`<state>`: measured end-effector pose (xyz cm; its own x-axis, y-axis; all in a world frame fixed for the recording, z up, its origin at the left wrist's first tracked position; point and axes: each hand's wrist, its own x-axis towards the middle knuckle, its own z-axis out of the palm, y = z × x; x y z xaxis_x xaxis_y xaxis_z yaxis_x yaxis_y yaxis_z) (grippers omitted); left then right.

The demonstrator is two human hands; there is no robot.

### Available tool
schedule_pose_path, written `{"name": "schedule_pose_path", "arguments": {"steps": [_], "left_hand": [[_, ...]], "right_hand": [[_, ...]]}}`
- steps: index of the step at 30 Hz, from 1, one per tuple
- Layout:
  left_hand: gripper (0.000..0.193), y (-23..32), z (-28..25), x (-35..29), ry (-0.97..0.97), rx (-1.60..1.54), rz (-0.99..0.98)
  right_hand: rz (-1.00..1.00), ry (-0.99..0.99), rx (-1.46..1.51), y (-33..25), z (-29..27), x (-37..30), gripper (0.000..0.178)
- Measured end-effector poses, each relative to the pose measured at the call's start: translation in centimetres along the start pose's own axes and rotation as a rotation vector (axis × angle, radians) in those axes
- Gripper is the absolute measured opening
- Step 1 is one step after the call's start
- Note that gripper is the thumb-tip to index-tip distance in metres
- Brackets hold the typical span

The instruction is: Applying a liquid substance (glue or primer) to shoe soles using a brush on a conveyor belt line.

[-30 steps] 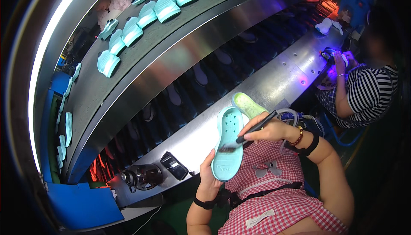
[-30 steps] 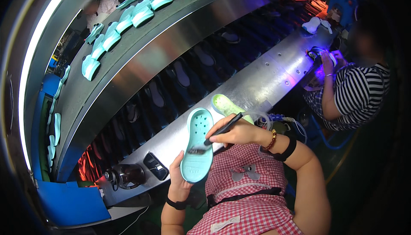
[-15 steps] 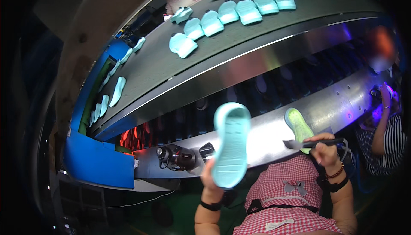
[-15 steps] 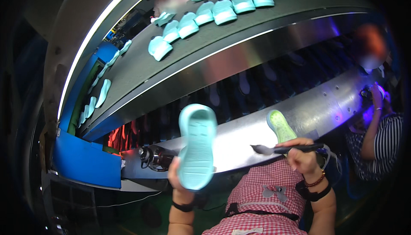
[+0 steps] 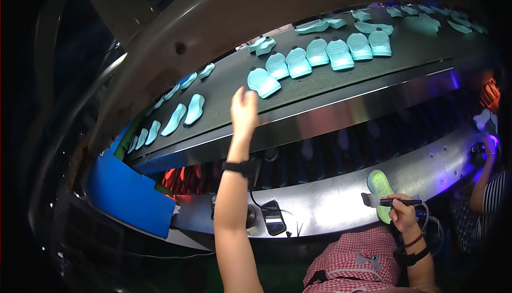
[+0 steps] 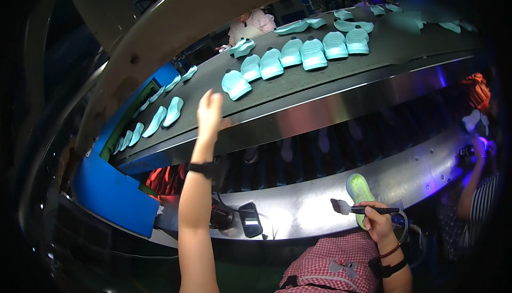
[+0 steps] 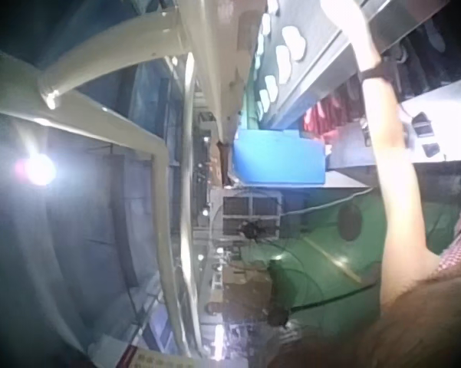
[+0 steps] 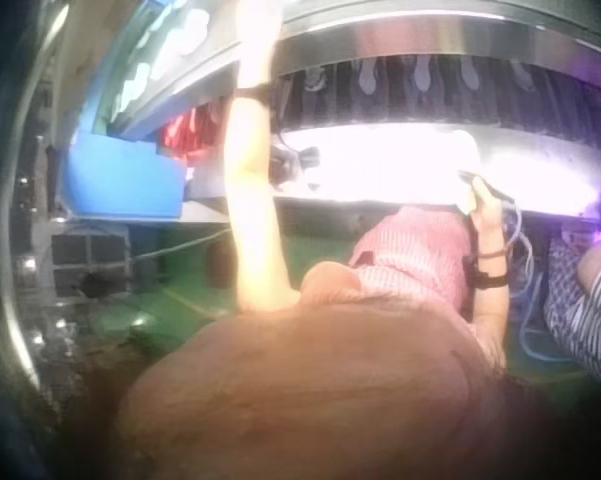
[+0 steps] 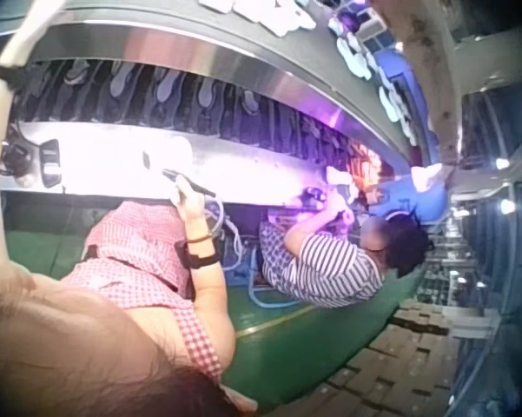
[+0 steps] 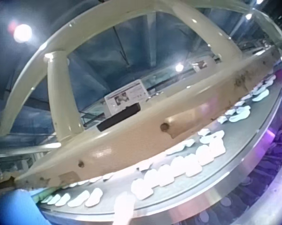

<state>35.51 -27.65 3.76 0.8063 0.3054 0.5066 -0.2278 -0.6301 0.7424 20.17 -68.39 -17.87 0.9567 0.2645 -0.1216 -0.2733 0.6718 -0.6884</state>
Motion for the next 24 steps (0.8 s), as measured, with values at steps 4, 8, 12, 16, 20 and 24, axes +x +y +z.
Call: {"name": "schedule_pose_path", "arguments": {"steps": [4, 8, 12, 16, 20, 24], "left_hand": [[0.065, 0.5, 4.5, 0.9, 0.023, 0.675, 0.082], [0.044, -0.9, 3.6, 1.5, 0.113, 0.639, 0.228], [0.026, -1.0, 2.2, -1.4, 0.367, 0.312, 0.420], [0.028, -1.3, 0.6, -7.7, 0.508, -0.495, -0.040], [0.042, -0.6, -5.2, -14.9, -0.212, -1.133, -0.489], [0.052, -3.2, -2.9, -22.9, -0.519, -1.668, -0.448]], "right_hand": [[0.001, 0.020, -0.016, -0.4, -0.6, -0.5, 0.020], [-0.025, 0.055, -0.027, -1.2, -1.7, -0.5, 0.021], [-0.051, 0.169, 0.018, -1.4, -3.6, 0.3, 0.021], [-0.051, 0.131, 0.085, -2.0, -4.4, 2.4, 0.025], [-0.059, 0.027, 0.137, -2.3, -4.8, 4.6, 0.027], [-0.102, 0.129, 0.218, -2.6, -4.8, 6.1, 0.025]]}}
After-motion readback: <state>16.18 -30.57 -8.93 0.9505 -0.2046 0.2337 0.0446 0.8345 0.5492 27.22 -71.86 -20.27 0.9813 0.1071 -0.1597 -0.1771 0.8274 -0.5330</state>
